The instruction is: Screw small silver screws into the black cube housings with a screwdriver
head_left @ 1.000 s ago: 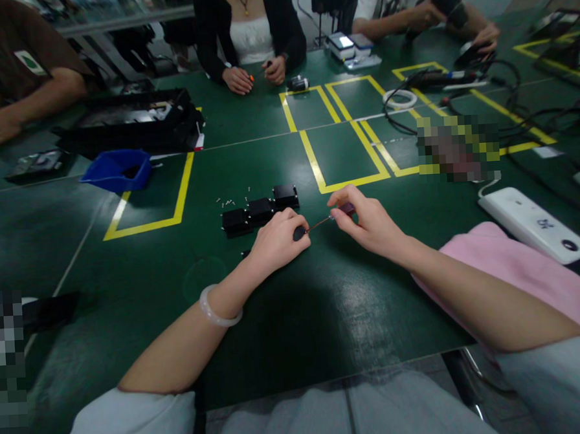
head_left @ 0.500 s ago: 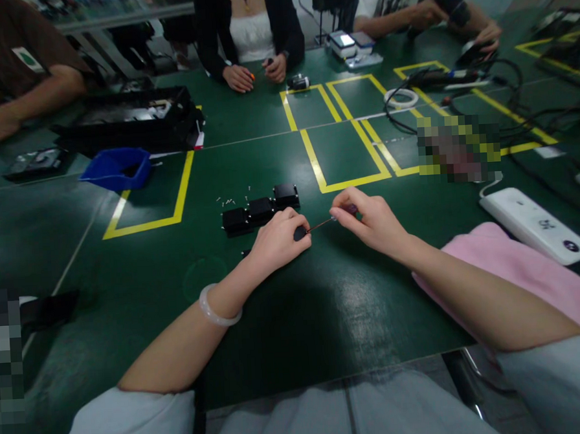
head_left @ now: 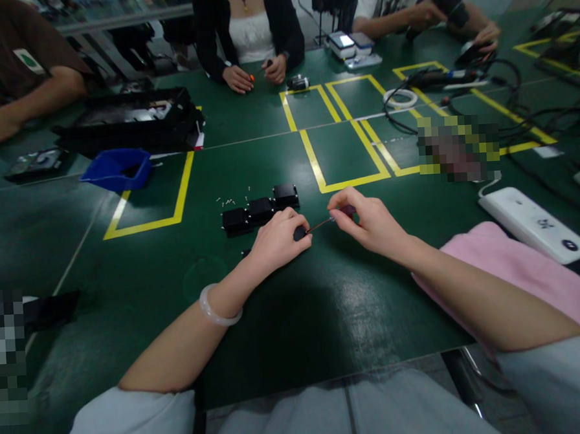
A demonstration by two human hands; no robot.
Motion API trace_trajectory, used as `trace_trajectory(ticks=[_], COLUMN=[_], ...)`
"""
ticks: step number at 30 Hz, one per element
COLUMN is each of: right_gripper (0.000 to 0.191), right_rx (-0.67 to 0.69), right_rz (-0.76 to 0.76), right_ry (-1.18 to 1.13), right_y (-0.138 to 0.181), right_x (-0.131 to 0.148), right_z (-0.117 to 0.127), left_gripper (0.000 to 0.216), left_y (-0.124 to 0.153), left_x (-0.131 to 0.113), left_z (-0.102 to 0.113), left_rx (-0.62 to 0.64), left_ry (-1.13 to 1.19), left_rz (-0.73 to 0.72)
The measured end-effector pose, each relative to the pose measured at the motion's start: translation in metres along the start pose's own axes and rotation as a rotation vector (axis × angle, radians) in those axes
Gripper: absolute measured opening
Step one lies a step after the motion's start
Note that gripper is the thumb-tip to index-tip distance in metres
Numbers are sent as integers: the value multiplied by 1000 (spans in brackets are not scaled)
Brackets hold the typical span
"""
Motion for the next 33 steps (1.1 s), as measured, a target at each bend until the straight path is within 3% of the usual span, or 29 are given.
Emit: trace_trajectory(ticks=[8, 15, 20, 27, 33], right_gripper=[19, 11, 16, 9, 17], right_rx=[37, 45, 55, 32, 4], right_rz=[3, 5, -1, -2, -16], right_ry=[40, 0, 16, -37, -57], right_y=[1, 1, 1, 0, -3], right_x=[2, 4, 3, 2, -4], right_z=[-1, -1, -1, -1, 1], left_gripper=[25, 24, 24, 24, 31], left_y=[0, 0, 0, 0, 0], left_x=[0, 0, 0, 0, 1], left_z=[1, 0, 0, 0, 0], left_rx=[-6, -14, -16, -11, -20], left_ry=[4, -15, -11, -13, 8], left_rz=[-12, -13, -10, -6, -32])
Point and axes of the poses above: each hand's wrist, its own y-axis away from the middle knuckle, its own z-axis out of the back of the hand, x = y × z, the point moved 6 cm from there along -y, towards the middle knuckle, and after that the axes turned 12 degrees about -z, right-handed, at the moved point
